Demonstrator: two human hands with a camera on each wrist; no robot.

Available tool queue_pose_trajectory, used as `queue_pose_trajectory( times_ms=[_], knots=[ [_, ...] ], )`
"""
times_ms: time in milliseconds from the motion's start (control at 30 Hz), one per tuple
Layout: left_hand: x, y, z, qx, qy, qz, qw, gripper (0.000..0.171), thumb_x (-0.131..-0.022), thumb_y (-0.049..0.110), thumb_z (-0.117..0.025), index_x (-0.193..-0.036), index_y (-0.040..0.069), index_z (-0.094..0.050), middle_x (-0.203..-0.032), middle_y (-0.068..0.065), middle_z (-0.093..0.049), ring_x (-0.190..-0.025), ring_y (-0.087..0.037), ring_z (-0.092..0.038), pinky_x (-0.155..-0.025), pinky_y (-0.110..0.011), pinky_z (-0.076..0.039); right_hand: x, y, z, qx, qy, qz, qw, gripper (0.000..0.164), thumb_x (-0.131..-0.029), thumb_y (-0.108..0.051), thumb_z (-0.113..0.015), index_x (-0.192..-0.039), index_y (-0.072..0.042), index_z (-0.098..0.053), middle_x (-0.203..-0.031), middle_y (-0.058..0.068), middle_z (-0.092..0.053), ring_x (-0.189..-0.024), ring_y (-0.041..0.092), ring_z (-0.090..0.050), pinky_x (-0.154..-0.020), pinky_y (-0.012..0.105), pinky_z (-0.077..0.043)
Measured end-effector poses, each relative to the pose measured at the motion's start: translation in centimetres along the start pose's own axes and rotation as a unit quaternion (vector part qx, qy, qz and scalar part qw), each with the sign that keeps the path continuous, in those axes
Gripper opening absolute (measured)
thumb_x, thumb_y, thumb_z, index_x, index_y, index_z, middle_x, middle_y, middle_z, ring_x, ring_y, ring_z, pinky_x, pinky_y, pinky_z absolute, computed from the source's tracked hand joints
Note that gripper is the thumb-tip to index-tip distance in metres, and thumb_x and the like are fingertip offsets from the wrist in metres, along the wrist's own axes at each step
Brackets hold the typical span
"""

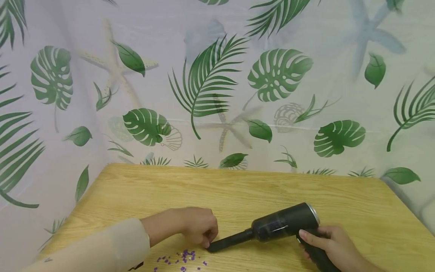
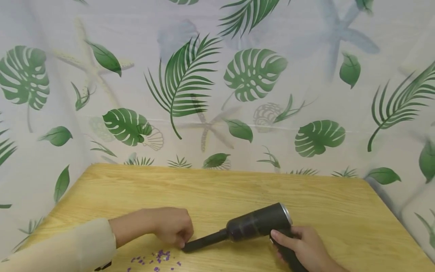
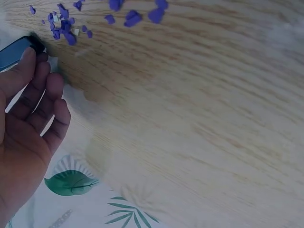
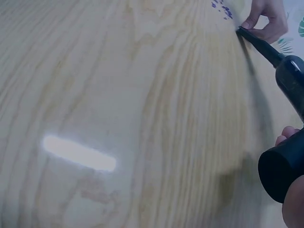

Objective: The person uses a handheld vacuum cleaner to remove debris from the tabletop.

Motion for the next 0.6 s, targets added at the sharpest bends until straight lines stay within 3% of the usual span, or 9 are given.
queue_pose_trajectory(
  times_ms=[200, 400, 600],
  knots=[
    [1.1, -0.7, -0.4, -0.018, -0.016, 0.03, 0.9993, 0.013, -0.084, 0.016, -0.079, -0.073, 0.017, -0.072, -0.067, 0.013, -0.063, -0.059, 0.002, -0.053, -0.058, -0.01, -0.044, -0.6, -0.2, -2.1, -0.004, 0.013, -0.019, 1.0, 0.046, -0.101, -0.032, -0.059, -0.109, 0.013, -0.065, -0.082, 0.008, -0.072, -0.07, 0.021, -0.07, -0.067, 0.035, -0.06],
    [3.5, -1.4, -1.3, -0.02, -0.016, 0.059, 0.9979, 0.018, -0.085, 0.017, -0.079, -0.07, 0.019, -0.069, -0.065, 0.014, -0.061, -0.057, 0.002, -0.052, -0.057, -0.011, -0.044, -1.6, -1.4, -4.2, 0.015, 0.009, 0.008, 1.0, 0.046, -0.1, -0.03, -0.06, -0.109, 0.015, -0.064, -0.082, 0.009, -0.073, -0.07, 0.021, -0.071, -0.066, 0.034, -0.06],
    [6.5, -2.1, -1.9, 0.009, 0.0, 0.085, 0.9963, 0.022, -0.084, 0.015, -0.079, -0.067, 0.019, -0.066, -0.064, 0.014, -0.058, -0.057, 0.002, -0.05, -0.058, -0.013, -0.044, -3.0, -2.6, -6.7, -0.003, -0.009, 0.019, 1.0, 0.047, -0.099, -0.031, -0.063, -0.11, 0.015, -0.063, -0.085, 0.009, -0.073, -0.073, 0.022, -0.072, -0.068, 0.035, -0.061]
  ],
)
Point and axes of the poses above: each hand's wrist, its own x-axis away from the middle knuckle, its own z-axis out of the back of the hand, y = z × x, the point moved 2 cm from there along -x, towards the middle knuckle
